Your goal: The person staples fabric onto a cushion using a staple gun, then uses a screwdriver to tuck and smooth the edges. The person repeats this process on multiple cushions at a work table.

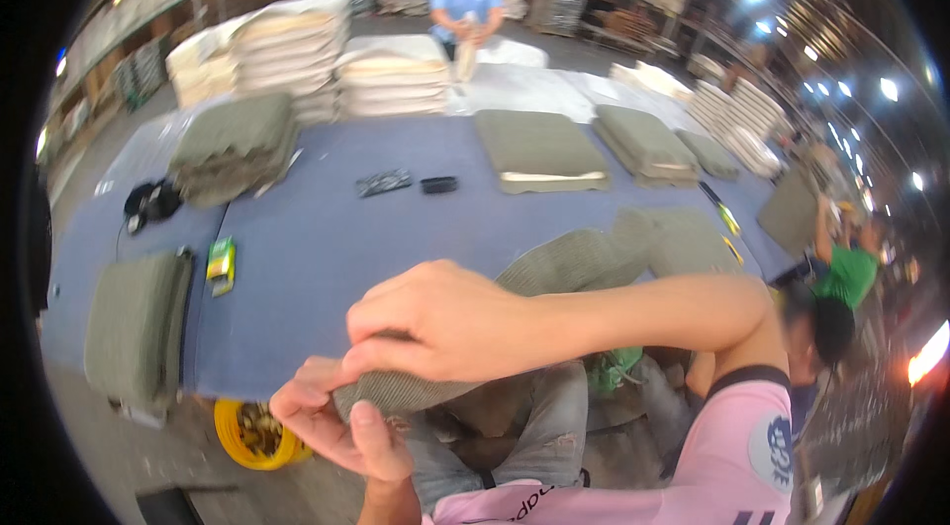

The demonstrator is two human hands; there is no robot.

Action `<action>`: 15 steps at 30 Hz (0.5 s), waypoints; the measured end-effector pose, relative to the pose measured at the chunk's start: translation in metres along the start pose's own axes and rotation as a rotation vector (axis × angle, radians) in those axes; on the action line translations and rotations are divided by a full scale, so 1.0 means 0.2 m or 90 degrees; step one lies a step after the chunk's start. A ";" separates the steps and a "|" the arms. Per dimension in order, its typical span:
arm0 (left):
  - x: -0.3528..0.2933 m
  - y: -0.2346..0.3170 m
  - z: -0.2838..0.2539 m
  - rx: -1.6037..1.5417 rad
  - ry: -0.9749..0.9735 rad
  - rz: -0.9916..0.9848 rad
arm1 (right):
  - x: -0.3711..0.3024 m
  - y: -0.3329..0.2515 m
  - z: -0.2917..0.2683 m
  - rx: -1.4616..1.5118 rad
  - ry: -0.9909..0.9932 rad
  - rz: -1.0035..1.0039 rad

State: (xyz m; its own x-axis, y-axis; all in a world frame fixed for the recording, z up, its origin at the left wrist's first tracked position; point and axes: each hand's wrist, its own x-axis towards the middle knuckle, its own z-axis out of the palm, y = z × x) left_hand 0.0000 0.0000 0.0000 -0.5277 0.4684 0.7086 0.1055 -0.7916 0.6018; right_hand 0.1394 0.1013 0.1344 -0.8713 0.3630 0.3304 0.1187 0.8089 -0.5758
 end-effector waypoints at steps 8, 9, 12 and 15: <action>-0.01 0.01 0.19 -0.153 -0.105 0.080 | -0.34 -0.02 -0.09 0.198 -0.031 -0.029; 0.00 -0.01 0.18 -0.154 -0.119 0.104 | -0.37 -0.03 -0.06 0.202 0.023 -0.027; 0.00 -0.07 0.20 -0.046 -0.089 0.187 | -0.44 -0.06 0.02 0.219 0.144 -0.014; -0.07 0.00 0.33 0.007 0.009 0.102 | -0.50 -0.08 0.12 0.173 0.249 -0.088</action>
State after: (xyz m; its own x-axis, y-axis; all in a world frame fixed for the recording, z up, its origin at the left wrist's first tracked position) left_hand 0.0634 0.0194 0.0141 -0.5153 0.3311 0.7905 0.1987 -0.8511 0.4859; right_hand 0.2131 0.0414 0.0925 -0.6200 0.4487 0.6436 -0.1597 0.7310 -0.6635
